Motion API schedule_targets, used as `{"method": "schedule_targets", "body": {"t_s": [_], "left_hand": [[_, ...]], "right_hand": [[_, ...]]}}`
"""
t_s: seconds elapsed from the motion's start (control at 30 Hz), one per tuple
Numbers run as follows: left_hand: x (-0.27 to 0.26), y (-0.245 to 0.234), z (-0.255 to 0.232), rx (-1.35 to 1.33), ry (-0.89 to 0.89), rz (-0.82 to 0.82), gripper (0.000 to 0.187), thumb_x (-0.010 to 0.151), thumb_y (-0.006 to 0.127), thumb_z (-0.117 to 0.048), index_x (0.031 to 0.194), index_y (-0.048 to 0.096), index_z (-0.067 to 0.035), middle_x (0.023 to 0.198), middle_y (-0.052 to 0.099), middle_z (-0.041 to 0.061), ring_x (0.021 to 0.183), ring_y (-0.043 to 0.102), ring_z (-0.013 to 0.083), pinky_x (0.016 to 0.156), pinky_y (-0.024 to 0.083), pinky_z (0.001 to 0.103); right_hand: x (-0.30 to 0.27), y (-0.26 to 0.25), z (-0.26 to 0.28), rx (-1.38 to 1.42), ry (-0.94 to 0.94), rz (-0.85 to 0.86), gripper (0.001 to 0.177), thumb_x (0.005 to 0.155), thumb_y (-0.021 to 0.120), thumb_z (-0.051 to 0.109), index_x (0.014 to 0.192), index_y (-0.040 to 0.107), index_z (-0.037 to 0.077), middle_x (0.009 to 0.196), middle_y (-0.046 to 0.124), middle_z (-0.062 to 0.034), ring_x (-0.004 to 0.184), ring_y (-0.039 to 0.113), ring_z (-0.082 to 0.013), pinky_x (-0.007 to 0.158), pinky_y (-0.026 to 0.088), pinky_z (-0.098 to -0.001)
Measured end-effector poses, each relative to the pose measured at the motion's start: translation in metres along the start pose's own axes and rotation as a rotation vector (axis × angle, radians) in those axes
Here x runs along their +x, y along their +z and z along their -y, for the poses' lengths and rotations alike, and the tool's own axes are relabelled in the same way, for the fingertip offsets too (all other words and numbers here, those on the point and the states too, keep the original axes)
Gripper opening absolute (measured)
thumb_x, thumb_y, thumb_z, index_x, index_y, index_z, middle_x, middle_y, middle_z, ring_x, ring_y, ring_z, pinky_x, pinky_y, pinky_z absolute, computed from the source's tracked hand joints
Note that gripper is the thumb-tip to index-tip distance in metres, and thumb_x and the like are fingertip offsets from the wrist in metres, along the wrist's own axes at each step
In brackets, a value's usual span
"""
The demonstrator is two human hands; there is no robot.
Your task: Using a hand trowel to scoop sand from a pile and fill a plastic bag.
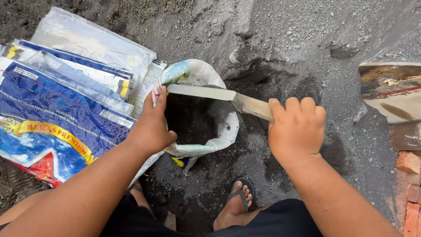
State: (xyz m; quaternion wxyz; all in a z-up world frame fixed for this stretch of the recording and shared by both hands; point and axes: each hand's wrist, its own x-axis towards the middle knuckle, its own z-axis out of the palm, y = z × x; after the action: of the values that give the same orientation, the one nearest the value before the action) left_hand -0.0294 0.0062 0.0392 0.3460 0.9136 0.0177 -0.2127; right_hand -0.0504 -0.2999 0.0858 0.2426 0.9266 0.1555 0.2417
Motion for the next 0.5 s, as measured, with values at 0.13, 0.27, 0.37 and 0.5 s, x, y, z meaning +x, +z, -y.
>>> {"method": "schedule_targets", "body": {"t_s": [0.13, 0.27, 0.37, 0.5], "left_hand": [[-0.001, 0.001, 0.000, 0.006, 0.013, -0.016, 0.103, 0.081, 0.068, -0.002, 0.168, 0.012, -0.008, 0.163, 0.014, 0.034, 0.121, 0.058, 0.0589, 0.084, 0.060, 0.060], [0.011, 0.012, 0.013, 0.057, 0.008, -0.063, 0.098, 0.079, 0.073, -0.009, 0.164, 0.025, -0.008, 0.163, 0.018, 0.033, 0.122, 0.058, 0.0593, 0.085, 0.060, 0.062], [0.010, 0.010, 0.007, 0.143, 0.035, -0.131, 0.094, 0.076, 0.080, -0.016, 0.159, 0.038, -0.007, 0.164, 0.016, 0.033, 0.133, 0.046, 0.0608, 0.095, 0.054, 0.065], [0.013, 0.003, -0.004, 0.169, 0.036, -0.196, 0.093, 0.075, 0.086, -0.021, 0.158, 0.045, -0.009, 0.167, 0.010, 0.032, 0.145, 0.033, 0.0578, 0.104, 0.048, 0.066]], "right_hand": [[-0.006, -0.002, -0.012, -0.018, 0.072, 0.003, 0.034, 0.068, 0.083, 0.028, 0.102, 0.080, 0.024, 0.077, 0.055, 0.0008, 0.079, 0.048, -0.0203, 0.076, 0.036, -0.0362], [-0.028, 0.018, -0.027, 0.096, 0.172, -0.006, 0.049, 0.064, 0.094, 0.027, 0.112, 0.080, 0.025, 0.084, 0.062, 0.0002, 0.088, 0.056, -0.0237, 0.080, 0.040, -0.0383], [-0.053, 0.036, -0.035, 0.252, 0.351, 0.176, 0.049, 0.072, 0.092, 0.033, 0.119, 0.079, 0.022, 0.092, 0.068, -0.0047, 0.094, 0.063, -0.0281, 0.083, 0.046, -0.0408], [-0.092, 0.076, -0.057, 0.610, 0.803, 0.693, 0.043, 0.090, 0.076, 0.042, 0.126, 0.075, 0.018, 0.106, 0.076, -0.0171, 0.102, 0.072, -0.0406, 0.087, 0.055, -0.0494]]}}
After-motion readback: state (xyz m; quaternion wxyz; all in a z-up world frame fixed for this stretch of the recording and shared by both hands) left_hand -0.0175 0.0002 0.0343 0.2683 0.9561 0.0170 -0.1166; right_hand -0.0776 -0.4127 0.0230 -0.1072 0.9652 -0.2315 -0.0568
